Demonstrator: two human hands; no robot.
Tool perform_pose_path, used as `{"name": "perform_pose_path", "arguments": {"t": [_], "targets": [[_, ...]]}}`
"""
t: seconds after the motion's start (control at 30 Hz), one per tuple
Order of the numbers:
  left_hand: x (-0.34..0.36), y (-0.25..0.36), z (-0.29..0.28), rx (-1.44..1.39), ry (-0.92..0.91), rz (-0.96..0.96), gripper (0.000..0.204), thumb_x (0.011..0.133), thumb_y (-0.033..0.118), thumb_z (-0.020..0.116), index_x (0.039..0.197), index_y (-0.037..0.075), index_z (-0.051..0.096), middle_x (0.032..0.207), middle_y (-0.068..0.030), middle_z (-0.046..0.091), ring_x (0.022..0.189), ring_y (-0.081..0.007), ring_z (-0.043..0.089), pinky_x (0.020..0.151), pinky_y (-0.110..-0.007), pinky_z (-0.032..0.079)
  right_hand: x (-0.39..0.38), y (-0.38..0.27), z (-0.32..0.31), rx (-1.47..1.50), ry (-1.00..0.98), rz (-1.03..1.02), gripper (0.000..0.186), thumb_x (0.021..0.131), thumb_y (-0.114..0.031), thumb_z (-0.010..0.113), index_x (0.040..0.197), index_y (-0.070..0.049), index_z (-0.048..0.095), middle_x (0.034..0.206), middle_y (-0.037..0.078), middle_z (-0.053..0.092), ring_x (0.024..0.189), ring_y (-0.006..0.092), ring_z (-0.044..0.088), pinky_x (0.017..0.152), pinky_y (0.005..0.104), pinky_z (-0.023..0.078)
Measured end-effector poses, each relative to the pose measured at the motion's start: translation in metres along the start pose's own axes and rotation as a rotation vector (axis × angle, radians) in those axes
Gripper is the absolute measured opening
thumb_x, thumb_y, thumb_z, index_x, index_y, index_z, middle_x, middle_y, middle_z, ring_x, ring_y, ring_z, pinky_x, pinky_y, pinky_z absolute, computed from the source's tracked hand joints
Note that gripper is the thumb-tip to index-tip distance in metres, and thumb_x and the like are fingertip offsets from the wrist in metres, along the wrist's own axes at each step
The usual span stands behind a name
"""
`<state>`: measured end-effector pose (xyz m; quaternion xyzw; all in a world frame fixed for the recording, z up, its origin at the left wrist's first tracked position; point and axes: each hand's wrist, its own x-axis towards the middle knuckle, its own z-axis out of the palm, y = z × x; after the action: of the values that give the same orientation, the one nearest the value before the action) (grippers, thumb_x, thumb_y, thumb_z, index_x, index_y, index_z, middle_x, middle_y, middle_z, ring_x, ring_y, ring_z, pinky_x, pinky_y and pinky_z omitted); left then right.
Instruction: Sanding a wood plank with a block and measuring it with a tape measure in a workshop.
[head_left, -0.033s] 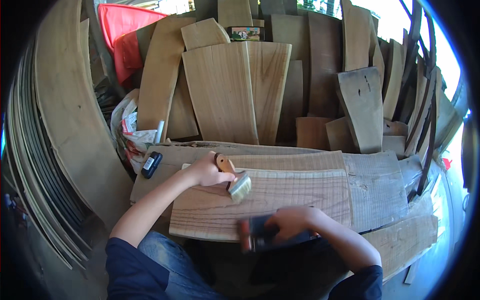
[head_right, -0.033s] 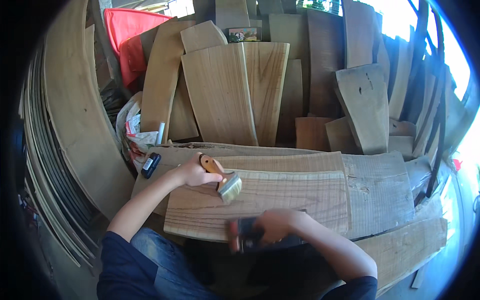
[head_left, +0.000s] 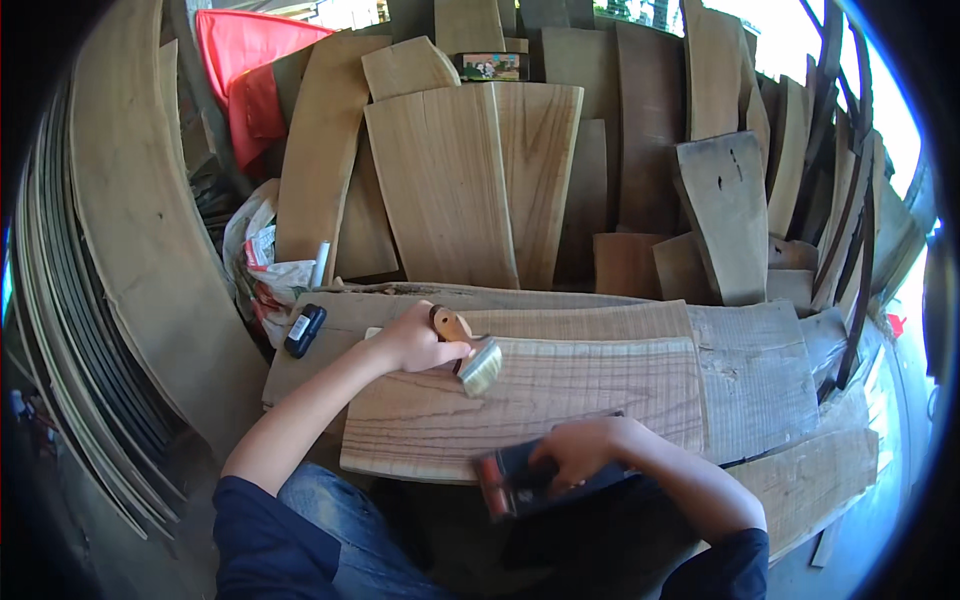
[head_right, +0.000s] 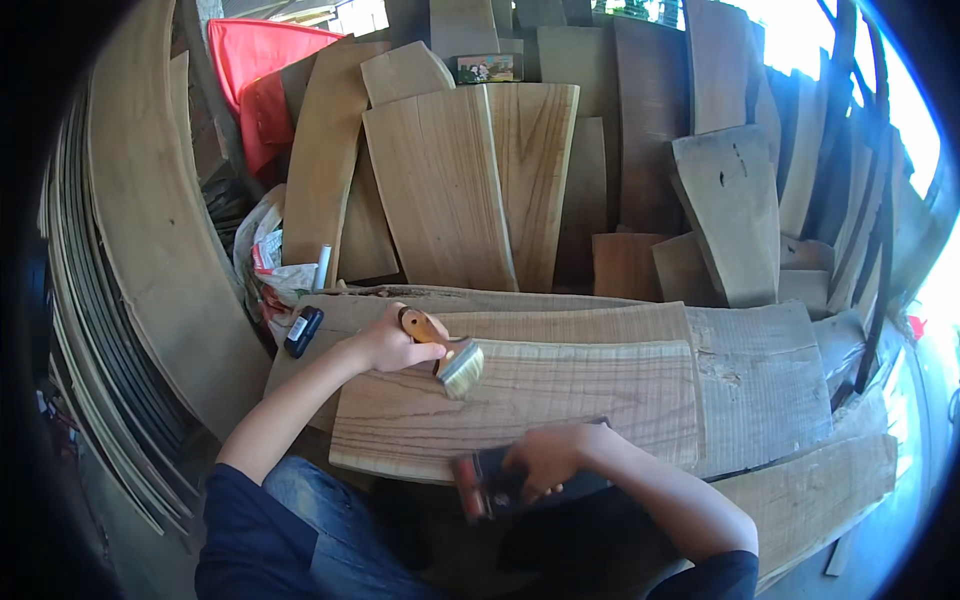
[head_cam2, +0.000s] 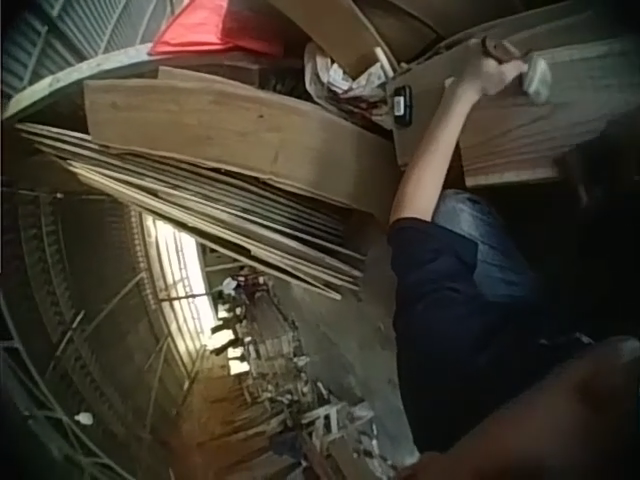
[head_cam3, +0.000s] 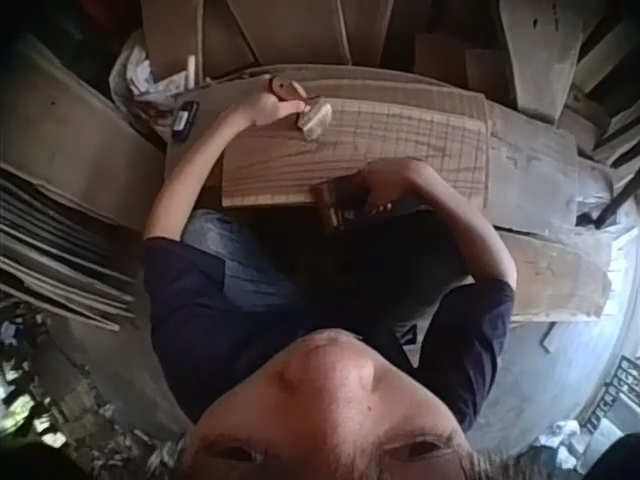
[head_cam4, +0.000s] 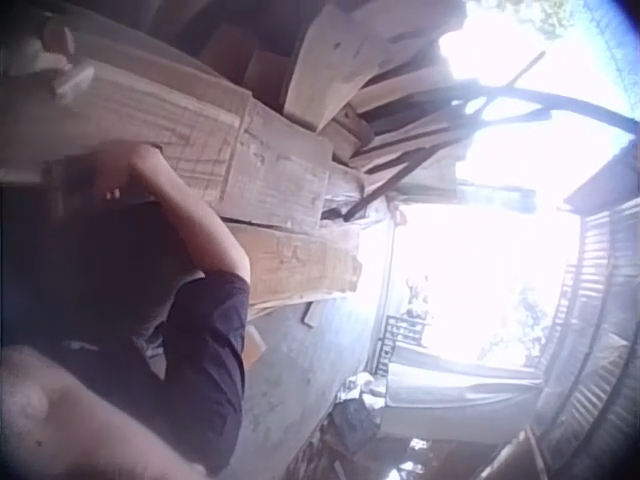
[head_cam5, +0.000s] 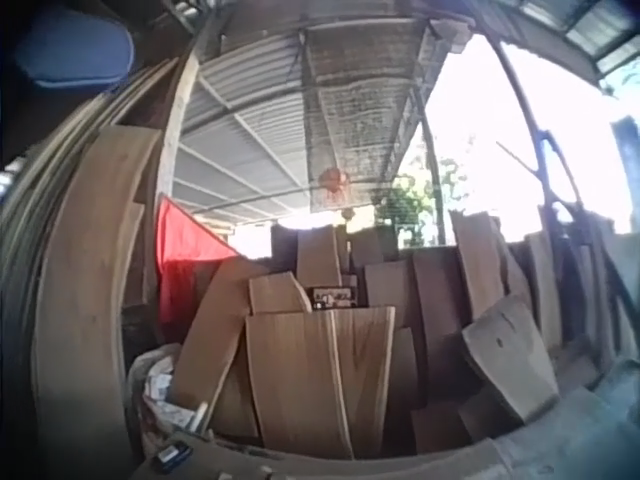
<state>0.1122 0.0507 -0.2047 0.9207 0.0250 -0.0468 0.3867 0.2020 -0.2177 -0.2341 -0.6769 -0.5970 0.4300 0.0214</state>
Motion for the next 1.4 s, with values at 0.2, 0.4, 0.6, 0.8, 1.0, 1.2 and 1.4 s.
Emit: {"name": "perform_pose_path", "arguments": {"t": [0.2, 0.4, 0.6, 0.8, 1.0, 1.2, 1.4], "targets": [[-0.003, 0.015, 0.020, -0.121, 0.080, 0.112, 0.019, 0.088, 0.017, 0.065, 0.101, 0.004, 0.071, 0.090, -0.0096, 0.072, 0.084, -0.0160, 0.068, 0.076, -0.028, 0.052, -0.035, 0.053, -0.046, 0.167, 0.198, 0.424, 0.047, 0.072, -0.025, 0.076, 0.115, -0.010, 0.067, 0.100, 0.011, 0.070, 0.080, 0.0223, 0.068, 0.072, 0.0339, 0.056], [-0.020, 0.039, 0.044, -0.122, -0.451, 0.183, 0.021, 0.087, 0.020, 0.067, 0.101, 0.005, 0.072, 0.089, -0.0097, 0.073, 0.078, -0.0150, 0.066, 0.073, -0.029, 0.052, -0.060, 0.108, -0.062, 0.209, 0.848, 0.800, 0.046, 0.065, -0.024, 0.073, 0.105, -0.003, 0.071, 0.098, 0.018, 0.070, 0.083, 0.0275, 0.069, 0.080, 0.0365, 0.055], [-0.005, 0.010, 0.005, 0.334, -0.039, 0.250, 0.016, 0.082, 0.014, 0.066, 0.095, 0.006, 0.072, 0.083, -0.0105, 0.072, 0.070, -0.0178, 0.068, 0.064, -0.030, 0.054, -0.036, 0.064, -0.039, -0.061, 0.664, 0.572, 0.036, 0.066, -0.030, 0.070, 0.094, -0.009, 0.074, 0.085, 0.016, 0.070, 0.081, 0.0297, 0.069, 0.076, 0.0397, 0.055], [0.003, -0.044, 0.024, 0.581, 0.219, 0.352, 0.021, 0.073, 0.012, 0.071, 0.093, 0.004, 0.070, 0.090, -0.0145, 0.071, 0.080, -0.0261, 0.071, 0.073, -0.035, 0.058, 0.009, -0.012, -0.008, -0.289, 0.278, 0.115, 0.027, 0.069, -0.030, 0.069, 0.088, -0.012, 0.074, 0.079, 0.012, 0.070, 0.076, 0.0292, 0.068, 0.076, 0.0408, 0.054], [-0.022, -0.024, 0.040, 0.522, 0.310, 0.509, 0.031, 0.065, 0.011, 0.072, 0.094, 0.002, 0.066, 0.103, -0.0212, 0.068, 0.093, -0.0312, 0.069, 0.085, -0.038, 0.056, -0.032, 0.084, -0.068, 0.005, 0.686, 0.612, 0.038, 0.063, -0.029, 0.074, 0.094, -0.007, 0.074, 0.084, 0.017, 0.070, 0.076, 0.0291, 0.069, 0.075, 0.0366, 0.055], [-0.048, -0.007, 0.025, 0.037, -0.044, 0.404, 0.020, 0.075, 0.008, 0.070, 0.094, 0.004, 0.069, 0.089, -0.0110, 0.072, 0.076, -0.0194, 0.070, 0.069, -0.032, 0.057, -0.061, 0.103, -0.060, -0.022, 0.794, 0.795, 0.040, 0.065, -0.033, 0.072, 0.097, -0.009, 0.074, 0.093, 0.015, 0.071, 0.085, 0.0282, 0.069, 0.078, 0.0375, 0.055], [-0.087, -0.082, -0.026, -0.238, 0.515, -0.052, 0.014, 0.091, 0.009, 0.061, 0.102, 0.002, 0.065, 0.083, -0.0042, 0.068, 0.064, -0.0110, 0.064, 0.052, -0.024, 0.055, 0.026, 0.007, -0.037, -0.213, 0.353, 0.238, 0.032, 0.067, -0.032, 0.069, 0.089, -0.010, 0.073, 0.084, 0.016, 0.070, 0.081, 0.0323, 0.067, 0.074, 0.0426, 0.054]]}}
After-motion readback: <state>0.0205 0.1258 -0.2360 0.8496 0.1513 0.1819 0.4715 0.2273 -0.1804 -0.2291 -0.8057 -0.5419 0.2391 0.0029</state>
